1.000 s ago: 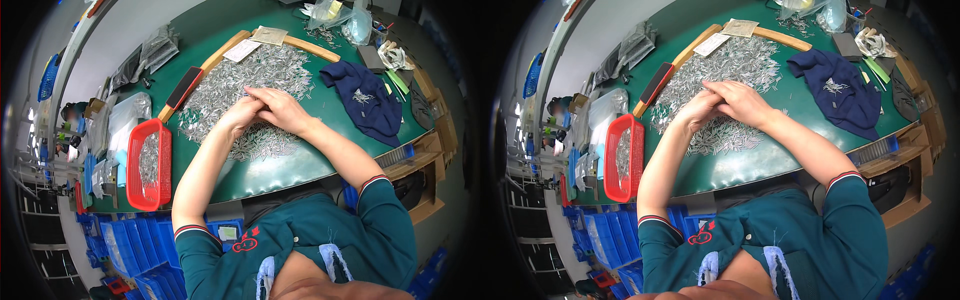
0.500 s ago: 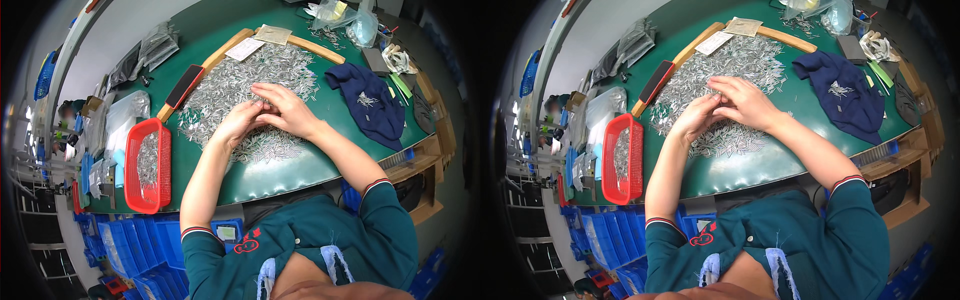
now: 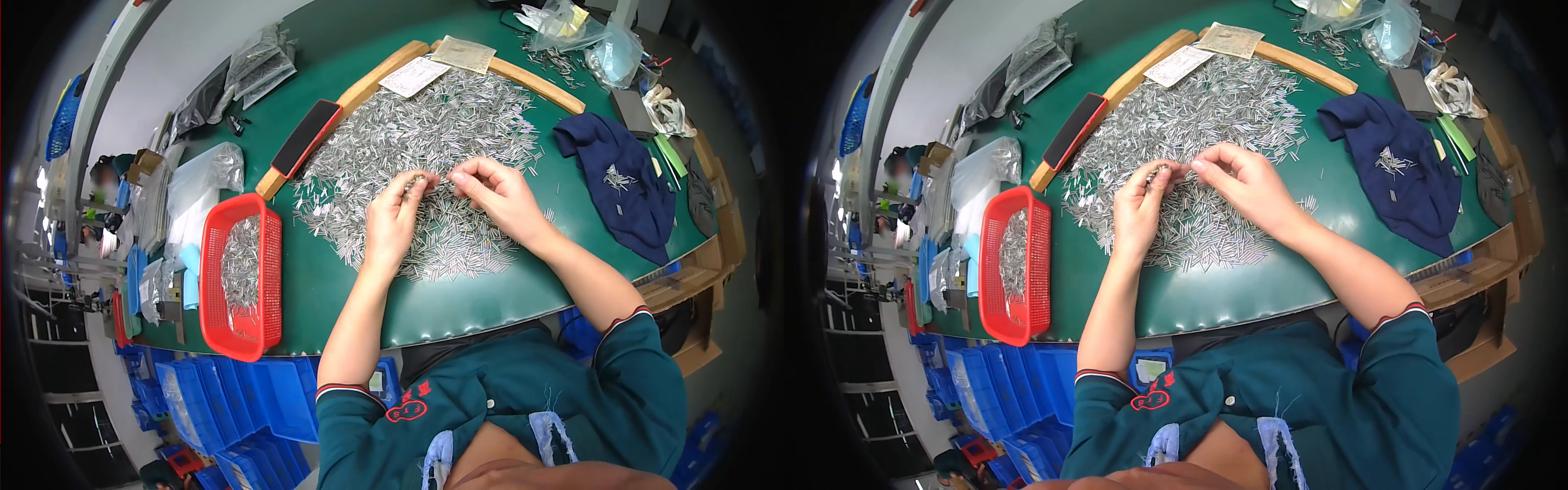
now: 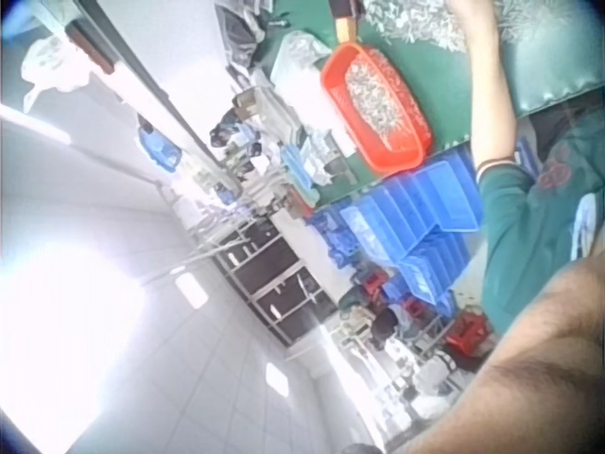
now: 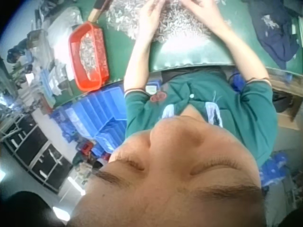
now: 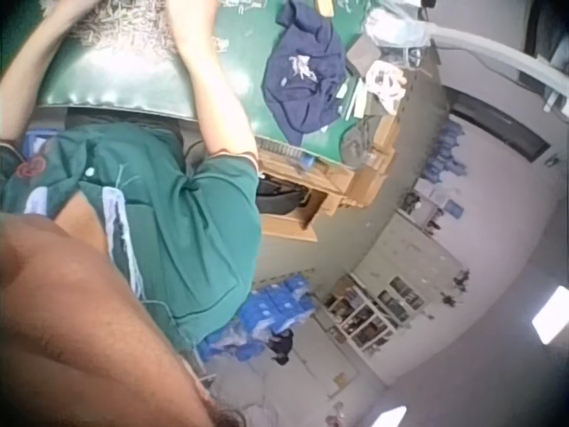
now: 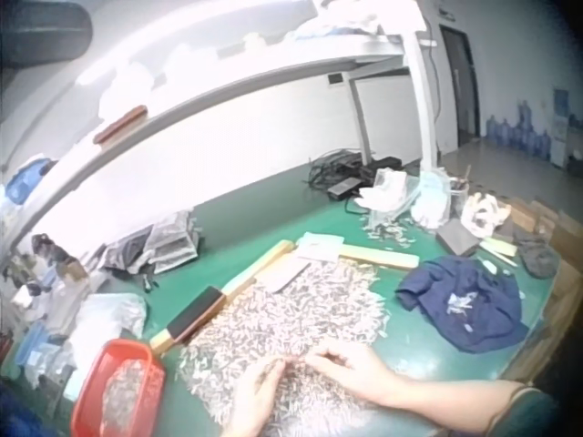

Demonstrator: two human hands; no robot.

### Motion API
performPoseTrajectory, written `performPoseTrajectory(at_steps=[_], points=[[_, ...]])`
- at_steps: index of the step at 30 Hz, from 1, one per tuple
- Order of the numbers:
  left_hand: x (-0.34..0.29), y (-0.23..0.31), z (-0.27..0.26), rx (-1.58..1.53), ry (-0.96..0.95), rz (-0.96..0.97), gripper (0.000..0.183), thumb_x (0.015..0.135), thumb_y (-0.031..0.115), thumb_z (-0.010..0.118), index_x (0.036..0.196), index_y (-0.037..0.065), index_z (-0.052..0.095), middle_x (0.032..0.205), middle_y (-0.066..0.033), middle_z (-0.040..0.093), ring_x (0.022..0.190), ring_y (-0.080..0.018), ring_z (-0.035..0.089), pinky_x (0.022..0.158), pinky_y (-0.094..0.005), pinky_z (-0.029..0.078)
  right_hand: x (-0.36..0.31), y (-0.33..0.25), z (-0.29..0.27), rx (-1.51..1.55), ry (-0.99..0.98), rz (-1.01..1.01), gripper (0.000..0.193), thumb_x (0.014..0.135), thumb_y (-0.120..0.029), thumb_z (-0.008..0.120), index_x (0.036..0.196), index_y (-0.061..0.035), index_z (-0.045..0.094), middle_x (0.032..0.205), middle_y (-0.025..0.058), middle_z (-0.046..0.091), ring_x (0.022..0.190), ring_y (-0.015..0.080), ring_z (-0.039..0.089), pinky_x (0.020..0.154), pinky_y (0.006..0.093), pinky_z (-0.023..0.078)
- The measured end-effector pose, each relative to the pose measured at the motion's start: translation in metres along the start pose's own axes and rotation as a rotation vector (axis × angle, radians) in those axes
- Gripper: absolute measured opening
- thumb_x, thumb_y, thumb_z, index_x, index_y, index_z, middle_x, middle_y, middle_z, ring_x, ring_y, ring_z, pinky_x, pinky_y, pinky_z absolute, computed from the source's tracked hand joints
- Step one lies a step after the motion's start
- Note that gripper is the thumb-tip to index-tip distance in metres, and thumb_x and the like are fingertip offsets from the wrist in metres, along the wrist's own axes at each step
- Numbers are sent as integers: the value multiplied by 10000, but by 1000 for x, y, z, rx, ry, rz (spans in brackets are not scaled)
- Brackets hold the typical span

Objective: The person sorts tiny metal components by hand on a green work table surface, placing them into plastic bins and a sorting tray.

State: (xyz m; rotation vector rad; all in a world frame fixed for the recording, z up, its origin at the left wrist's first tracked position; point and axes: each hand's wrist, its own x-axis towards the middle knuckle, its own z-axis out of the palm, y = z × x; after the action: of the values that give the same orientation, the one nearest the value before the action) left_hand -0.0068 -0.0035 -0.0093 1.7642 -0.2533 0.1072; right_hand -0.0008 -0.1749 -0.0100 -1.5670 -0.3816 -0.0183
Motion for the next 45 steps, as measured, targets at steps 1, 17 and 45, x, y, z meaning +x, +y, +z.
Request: performPoseTrajectory(at_steps=[1, 17, 45], points=[[-1, 6, 1, -27, -5, -69, 179, 890, 109, 492, 1000, 9, 593, 876, -95, 649, 825, -95, 602, 716, -229, 474, -1, -3, 1, 81, -35, 105, 187, 861, -168, 554, 937, -3, 595, 840, 38, 619, 714, 83, 564, 631, 218, 463], [-7, 6, 11, -172, -33, -139, 196, 876, 110, 525, 1032, 16, 596, 891, -71, 633, 749, -101, 612, 665, -214, 496, -5, -10, -1, 1, -45, 116, 173, 843, -133, 583, 928, 14, 617, 790, 23, 612, 686, 42, 524, 600, 183, 424], [-7, 4, 13, -368, -39, -163, 245, 864, 135, 548, 1064, -3, 582, 954, -97, 623, 786, -130, 619, 692, -224, 496, -7, -7, 3, -83, 21, -59, 155, 799, -110, 611, 906, -3, 639, 746, 68, 589, 657, 116, 573, 590, 239, 461]])
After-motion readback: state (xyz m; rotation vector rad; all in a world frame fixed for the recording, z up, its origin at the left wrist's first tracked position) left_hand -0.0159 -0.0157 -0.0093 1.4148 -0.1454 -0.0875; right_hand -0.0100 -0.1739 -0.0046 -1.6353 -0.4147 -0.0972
